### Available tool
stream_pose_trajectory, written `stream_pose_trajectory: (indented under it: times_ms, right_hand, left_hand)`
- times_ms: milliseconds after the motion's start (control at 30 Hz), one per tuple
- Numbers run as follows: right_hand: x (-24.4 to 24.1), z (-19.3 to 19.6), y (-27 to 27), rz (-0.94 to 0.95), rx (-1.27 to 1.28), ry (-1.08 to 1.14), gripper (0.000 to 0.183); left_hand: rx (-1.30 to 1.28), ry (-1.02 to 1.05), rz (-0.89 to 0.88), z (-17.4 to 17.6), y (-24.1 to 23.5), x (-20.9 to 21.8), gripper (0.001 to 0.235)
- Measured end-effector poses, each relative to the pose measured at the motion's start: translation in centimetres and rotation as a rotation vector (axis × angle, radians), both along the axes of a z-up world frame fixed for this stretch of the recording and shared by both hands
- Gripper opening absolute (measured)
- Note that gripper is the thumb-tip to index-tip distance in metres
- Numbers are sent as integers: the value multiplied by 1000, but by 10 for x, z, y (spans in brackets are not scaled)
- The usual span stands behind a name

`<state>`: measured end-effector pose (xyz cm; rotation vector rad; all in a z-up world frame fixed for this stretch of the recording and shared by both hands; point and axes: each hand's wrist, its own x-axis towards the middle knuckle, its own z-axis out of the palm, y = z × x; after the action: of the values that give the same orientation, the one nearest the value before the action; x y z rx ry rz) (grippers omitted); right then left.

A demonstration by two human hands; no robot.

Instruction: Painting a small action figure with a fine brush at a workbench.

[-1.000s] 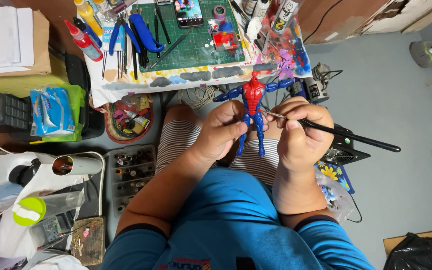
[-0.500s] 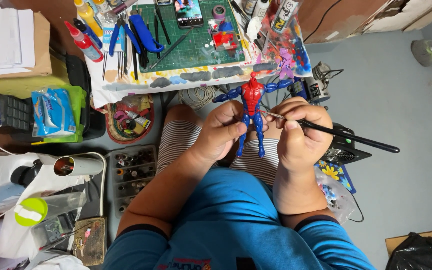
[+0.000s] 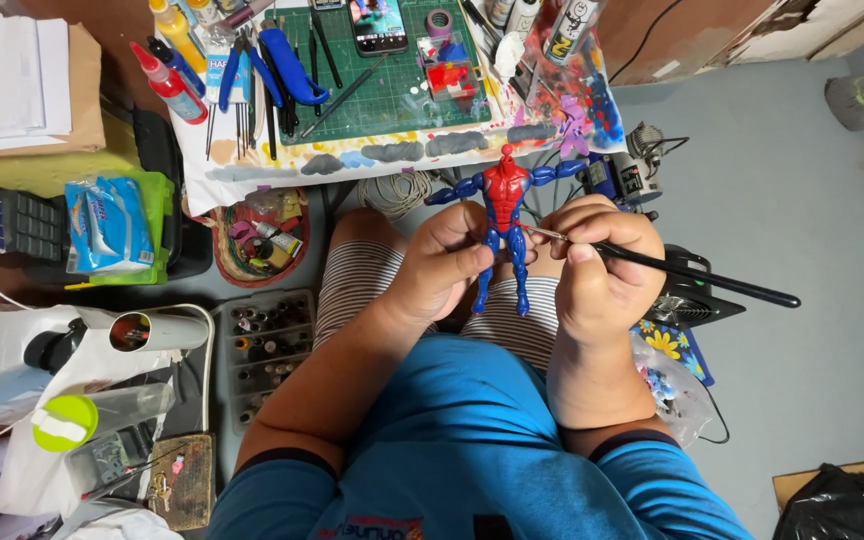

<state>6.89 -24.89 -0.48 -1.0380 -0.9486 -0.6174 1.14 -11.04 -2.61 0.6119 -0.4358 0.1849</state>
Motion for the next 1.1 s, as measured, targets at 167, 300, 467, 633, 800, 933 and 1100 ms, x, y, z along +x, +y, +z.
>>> stream_pose_trajectory:
  times_ms: [167, 300, 467, 633, 800, 933, 1100]
  right_hand:
    - [0, 0, 1, -3, 5, 3, 10]
    - [0, -2, 1, 13, 24, 23, 9]
    - [-1, -1, 0, 23, 16, 29, 10]
    - [-3, 1, 2, -1, -3, 33, 10]
    - [-2, -2, 1, 104, 91, 145, 4]
    - [-5, -3, -1, 106, 93, 182, 3]
    - [-12, 5, 2, 139, 77, 223, 5]
  left_hand:
    - [-7, -2, -6, 4, 1, -2, 19]
    - [-5, 3, -10, 11, 0, -4, 19]
    - [-12, -14, -7, 8, 0, -2, 18]
    - [5, -29, -14, -2, 1, 3, 16]
    - [-96, 7, -130, 0, 0, -1, 24]
    - [-162, 37, -185, -19, -1, 3, 26]
    - [-193, 55, -240, -26, -1, 3, 27]
